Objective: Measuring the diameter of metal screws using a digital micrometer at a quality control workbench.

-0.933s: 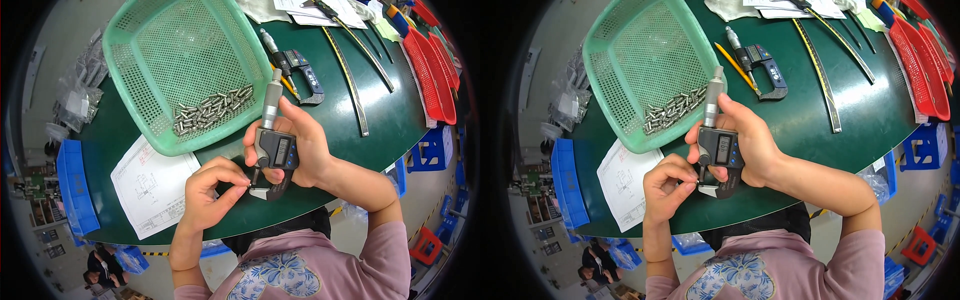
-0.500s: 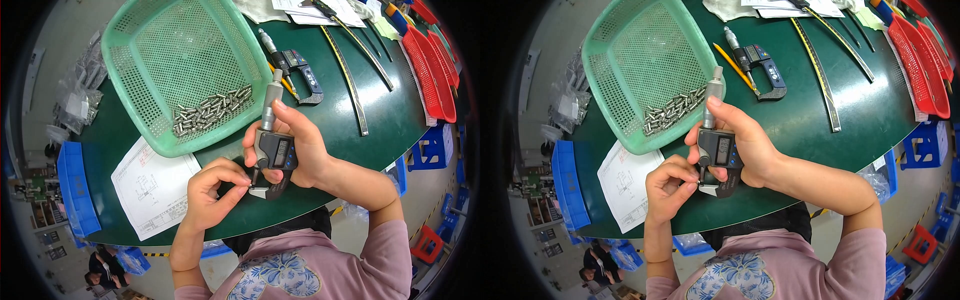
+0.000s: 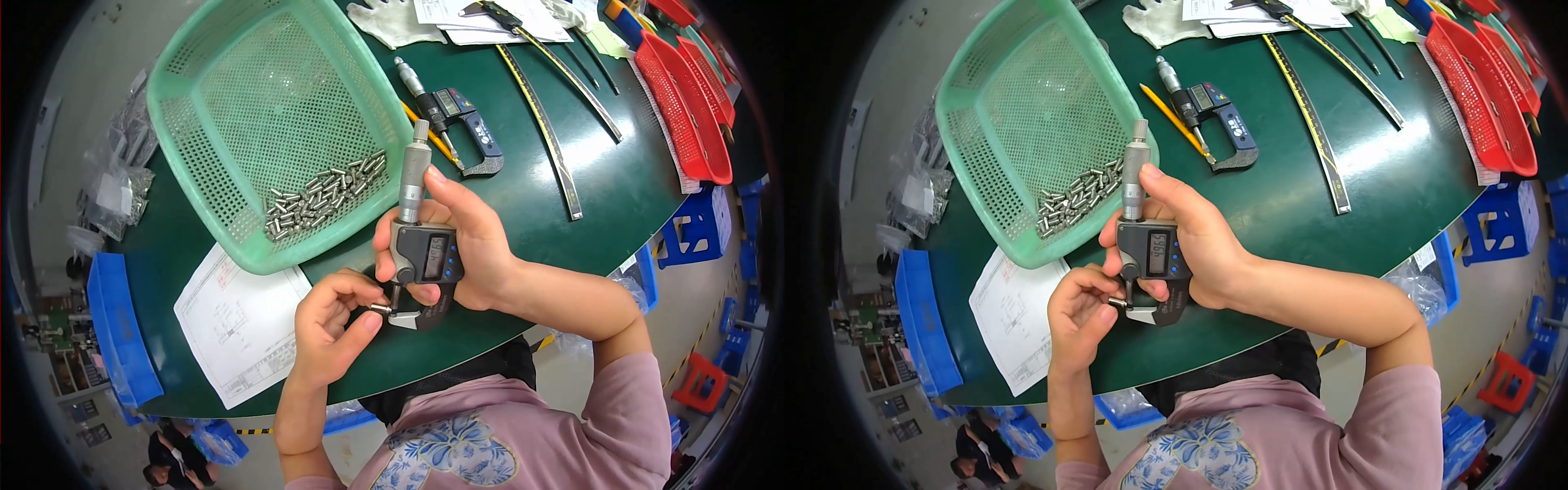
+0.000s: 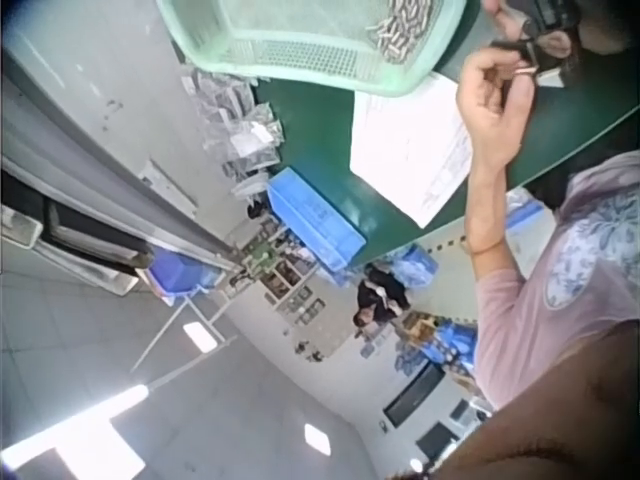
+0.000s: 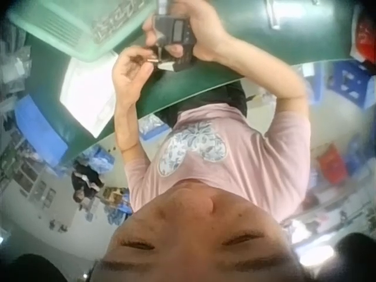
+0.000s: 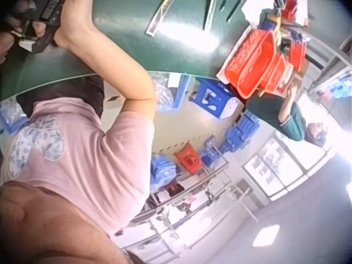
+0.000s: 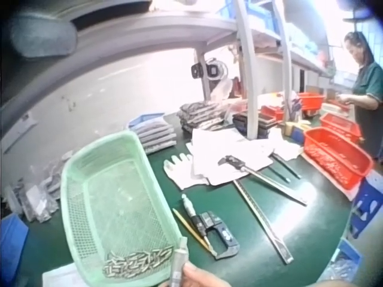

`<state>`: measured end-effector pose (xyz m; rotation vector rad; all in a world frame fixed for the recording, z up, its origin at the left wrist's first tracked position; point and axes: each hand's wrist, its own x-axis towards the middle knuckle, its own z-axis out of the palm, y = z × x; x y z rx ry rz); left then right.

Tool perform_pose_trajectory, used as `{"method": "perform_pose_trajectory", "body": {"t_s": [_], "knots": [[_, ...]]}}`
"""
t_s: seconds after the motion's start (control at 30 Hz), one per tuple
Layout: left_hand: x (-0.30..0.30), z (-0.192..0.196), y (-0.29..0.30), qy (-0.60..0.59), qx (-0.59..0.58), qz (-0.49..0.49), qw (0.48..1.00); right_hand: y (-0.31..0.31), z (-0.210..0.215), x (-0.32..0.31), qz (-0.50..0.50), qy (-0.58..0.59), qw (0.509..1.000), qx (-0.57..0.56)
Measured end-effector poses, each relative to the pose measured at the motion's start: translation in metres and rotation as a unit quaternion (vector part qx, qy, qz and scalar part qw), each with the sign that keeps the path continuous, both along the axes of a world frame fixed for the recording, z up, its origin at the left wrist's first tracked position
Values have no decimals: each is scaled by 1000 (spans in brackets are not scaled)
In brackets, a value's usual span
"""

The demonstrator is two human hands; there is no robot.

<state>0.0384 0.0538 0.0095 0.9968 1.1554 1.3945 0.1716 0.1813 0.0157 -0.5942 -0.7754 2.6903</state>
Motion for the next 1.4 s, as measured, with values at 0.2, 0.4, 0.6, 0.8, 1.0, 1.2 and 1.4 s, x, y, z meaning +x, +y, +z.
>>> {"method": "perform_pose_trajectory", "body": {"t_s": [0.2, 0.4, 0.6, 0.8, 1.0, 1.2, 1.4], "knots": [[0, -4, -1, -59, -47, -1, 997, -2, 3, 1, 0, -4, 1000, 14], [1, -5, 0, -83, -29, -3, 996, -1, 0, 1, 3, 4, 1000, -27], [1, -6, 0, -82, -8, -5, 997, 0, 1, 0, 2, 10, 999, -52], [1, -7, 1, -83, -4, -13, 996, 0, 0, -1, -10, -15, 999, -29], [3, -5, 0, -87, -26, -10, 996, 0, 0, -1, -2, -32, 999, -11], [2, -7, -1, -96, -39, -10, 995, -2, -1, -1, -11, 1, 1000, -10], [1, -6, 0, -95, -21, -2, 995, 0, 1, -1, -7, 0, 999, -37]]}}
